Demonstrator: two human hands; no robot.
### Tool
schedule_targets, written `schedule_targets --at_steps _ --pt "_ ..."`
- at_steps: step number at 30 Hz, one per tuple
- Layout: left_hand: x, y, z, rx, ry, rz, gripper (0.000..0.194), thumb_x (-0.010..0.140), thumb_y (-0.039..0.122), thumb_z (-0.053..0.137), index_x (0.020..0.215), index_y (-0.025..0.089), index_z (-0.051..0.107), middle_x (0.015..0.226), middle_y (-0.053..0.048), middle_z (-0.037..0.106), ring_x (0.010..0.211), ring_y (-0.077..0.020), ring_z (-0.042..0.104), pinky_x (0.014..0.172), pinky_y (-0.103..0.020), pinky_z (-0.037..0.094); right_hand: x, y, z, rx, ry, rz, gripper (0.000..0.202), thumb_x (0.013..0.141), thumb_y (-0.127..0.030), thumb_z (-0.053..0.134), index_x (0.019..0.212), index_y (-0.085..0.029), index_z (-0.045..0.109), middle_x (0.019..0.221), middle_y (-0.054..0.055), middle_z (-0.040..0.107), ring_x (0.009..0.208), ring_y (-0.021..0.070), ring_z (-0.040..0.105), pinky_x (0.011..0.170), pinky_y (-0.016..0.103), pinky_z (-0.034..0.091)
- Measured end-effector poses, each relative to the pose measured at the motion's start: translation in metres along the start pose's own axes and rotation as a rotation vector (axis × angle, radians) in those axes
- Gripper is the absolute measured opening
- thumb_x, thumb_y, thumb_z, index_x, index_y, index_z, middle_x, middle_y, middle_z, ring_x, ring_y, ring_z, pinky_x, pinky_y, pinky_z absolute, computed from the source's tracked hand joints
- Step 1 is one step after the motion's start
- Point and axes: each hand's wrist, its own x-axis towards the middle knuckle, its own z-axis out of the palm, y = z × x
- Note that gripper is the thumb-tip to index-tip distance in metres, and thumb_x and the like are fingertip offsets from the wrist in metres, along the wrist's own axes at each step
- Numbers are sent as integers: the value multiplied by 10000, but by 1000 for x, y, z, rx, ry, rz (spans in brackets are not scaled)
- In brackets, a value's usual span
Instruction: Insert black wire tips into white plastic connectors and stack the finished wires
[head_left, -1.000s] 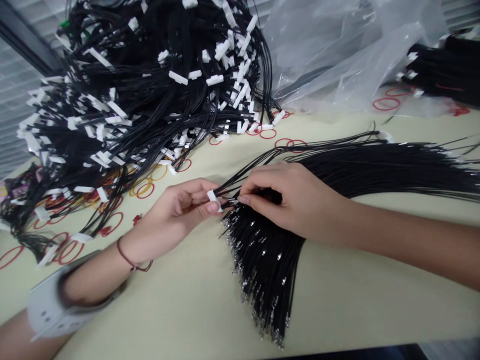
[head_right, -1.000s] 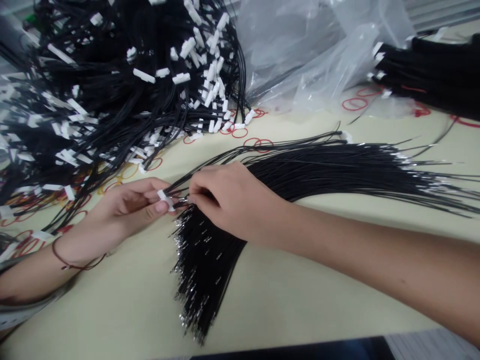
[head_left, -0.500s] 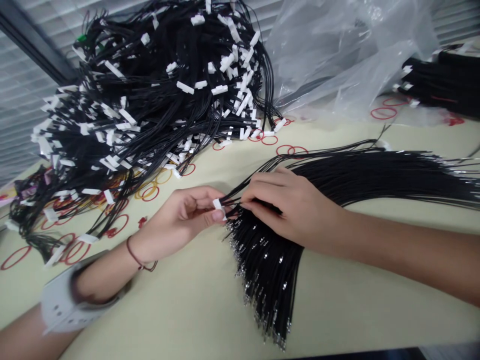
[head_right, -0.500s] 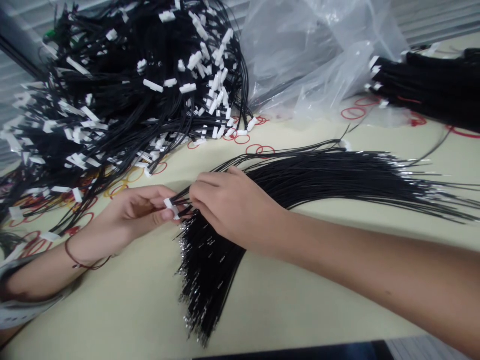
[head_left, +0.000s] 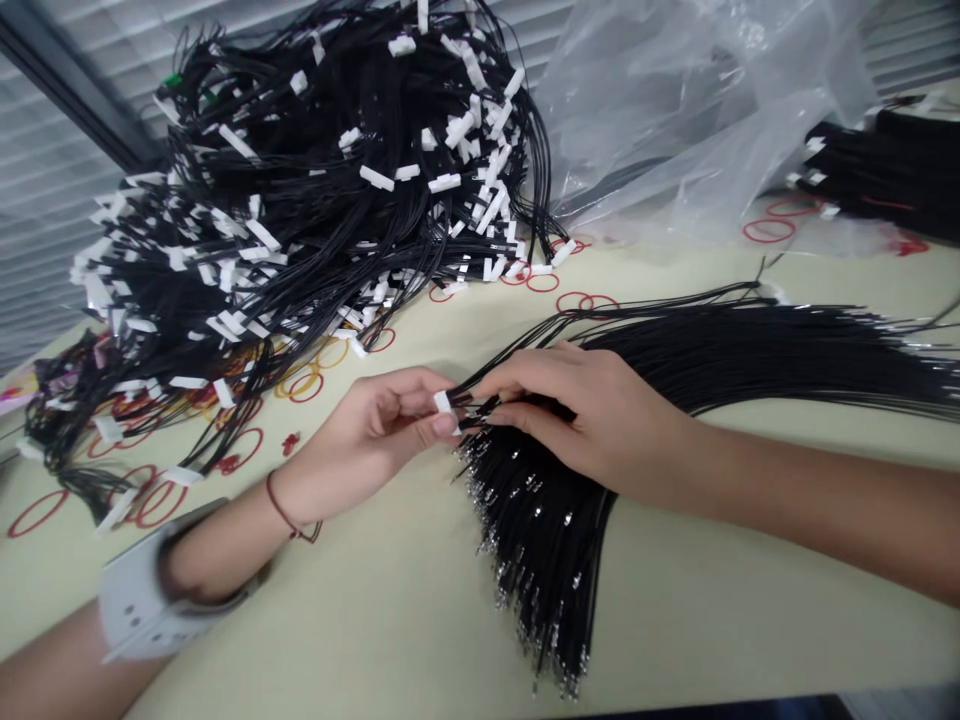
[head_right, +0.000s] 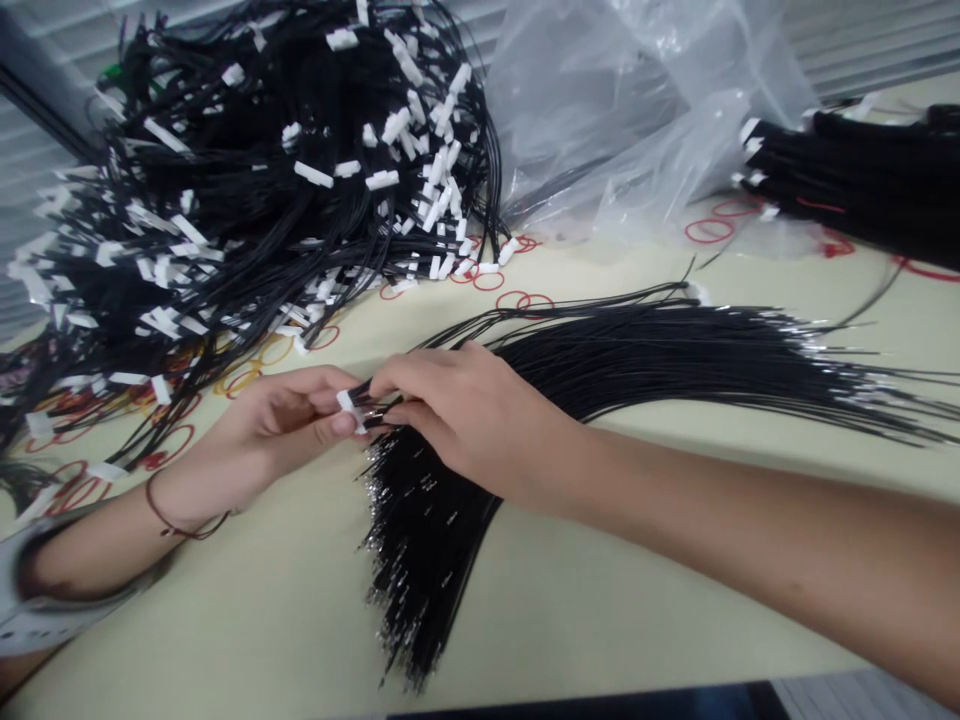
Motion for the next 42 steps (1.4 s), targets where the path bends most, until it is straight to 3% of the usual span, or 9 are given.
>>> schedule_targets --at_steps 4,10,12,15,17,21,23,32,42 --pt "0 -1 -1 -16 2 -10 68 762 131 586 787 176 631 668 10 611 639 -101 570 615 -193 472 1 0 -5 52 -93 -7 68 836 -201 497 805 -168 548 749 -34 586 686 58 508 652 167 359" --pt "0 -1 0 -14 13 -14 80 764 119 579 789 177 628 668 17 604 630 -94 561 603 -181 464 2 0 -10 -66 -209 -17 122 857 -180 447 831 -149 562 807 14 565 722 91 507 677 215 374" --pt "0 -1 0 -8 6 -10 79 775 122 569 794 178 622 665 18 604 621 -92 555 595 -179 458 1 -3 -11 -127 -144 -22 155 861 -186 434 803 -151 573 813 27 548 720 100 499 683 240 375" --pt "0 -1 -1 -5 -13 1 73 792 127 550 796 176 603 674 21 603 646 -92 556 622 -180 454 -1 -13 -10 -173 160 -23 173 852 -171 432 757 -182 576 826 20 543 766 108 499 714 265 373" --pt "0 -1 -1 -7 -16 12 62 784 121 555 796 167 595 686 17 608 671 -94 557 636 -178 449 -2 -18 -6 -119 275 -14 188 853 -176 421 742 -198 571 798 1 540 739 94 496 685 242 382" --pt "-1 -2 1 -31 -24 -4 68 775 115 561 824 151 591 685 16 617 648 -80 539 590 -153 425 -3 -17 5 8 85 35 179 851 -160 419 812 -155 594 773 12 519 681 80 482 636 211 394" --pt "-1 -1 1 -38 -24 -6 81 776 108 558 830 155 596 645 34 597 604 -66 519 560 -139 412 -2 -13 8 33 50 71 193 846 -126 412 865 -129 604 800 22 520 700 80 484 658 210 393" --pt "1 -2 1 -32 -10 8 124 771 72 555 839 157 614 668 32 605 613 -64 541 565 -139 427 -2 -8 7 143 133 203 181 776 -91 500 940 -146 552 733 -44 611 669 45 543 619 159 395" --pt "0 -1 0 -43 -53 28 82 792 74 539 831 114 599 677 27 588 622 -49 521 577 -125 412 -1 -8 8 233 153 247 105 747 -95 531 818 -165 564 731 -54 617 672 47 561 615 163 419"
